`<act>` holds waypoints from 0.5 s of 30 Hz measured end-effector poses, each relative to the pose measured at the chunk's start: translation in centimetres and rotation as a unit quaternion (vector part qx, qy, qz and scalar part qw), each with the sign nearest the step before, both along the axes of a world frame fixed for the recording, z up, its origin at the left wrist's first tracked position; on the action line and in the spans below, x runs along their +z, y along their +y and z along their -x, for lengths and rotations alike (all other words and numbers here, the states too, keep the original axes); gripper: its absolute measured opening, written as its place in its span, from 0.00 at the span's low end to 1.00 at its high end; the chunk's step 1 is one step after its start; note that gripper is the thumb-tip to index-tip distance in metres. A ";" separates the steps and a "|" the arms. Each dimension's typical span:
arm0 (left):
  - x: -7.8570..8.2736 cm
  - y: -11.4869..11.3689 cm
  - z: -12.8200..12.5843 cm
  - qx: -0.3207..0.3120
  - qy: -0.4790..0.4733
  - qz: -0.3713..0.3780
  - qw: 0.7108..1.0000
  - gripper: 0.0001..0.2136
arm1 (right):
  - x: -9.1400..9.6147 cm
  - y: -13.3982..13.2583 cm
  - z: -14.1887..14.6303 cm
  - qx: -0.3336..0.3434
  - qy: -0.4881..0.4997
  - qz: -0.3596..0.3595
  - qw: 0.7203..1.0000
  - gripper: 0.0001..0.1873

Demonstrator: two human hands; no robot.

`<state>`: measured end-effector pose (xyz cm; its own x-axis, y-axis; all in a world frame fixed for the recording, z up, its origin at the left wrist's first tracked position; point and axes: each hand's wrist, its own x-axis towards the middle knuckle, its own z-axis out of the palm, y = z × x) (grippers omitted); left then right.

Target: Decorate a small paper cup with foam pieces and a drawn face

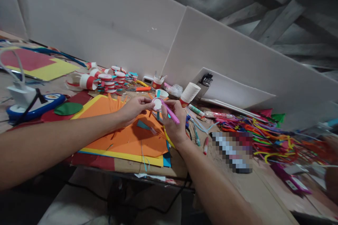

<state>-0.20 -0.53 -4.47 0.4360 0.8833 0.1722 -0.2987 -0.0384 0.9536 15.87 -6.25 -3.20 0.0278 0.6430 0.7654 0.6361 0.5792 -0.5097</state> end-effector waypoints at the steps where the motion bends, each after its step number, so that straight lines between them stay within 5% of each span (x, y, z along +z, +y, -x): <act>1: 0.0 0.0 0.0 -0.001 0.001 -0.004 1.000 0.12 | 0.1 0.0 0.1 -0.004 -0.001 0.001 1.000 0.08; 15: 0.1 0.0 0.0 0.009 0.036 -0.055 0.998 0.12 | 0.4 -0.3 0.1 -0.011 -0.049 -0.019 0.999 0.06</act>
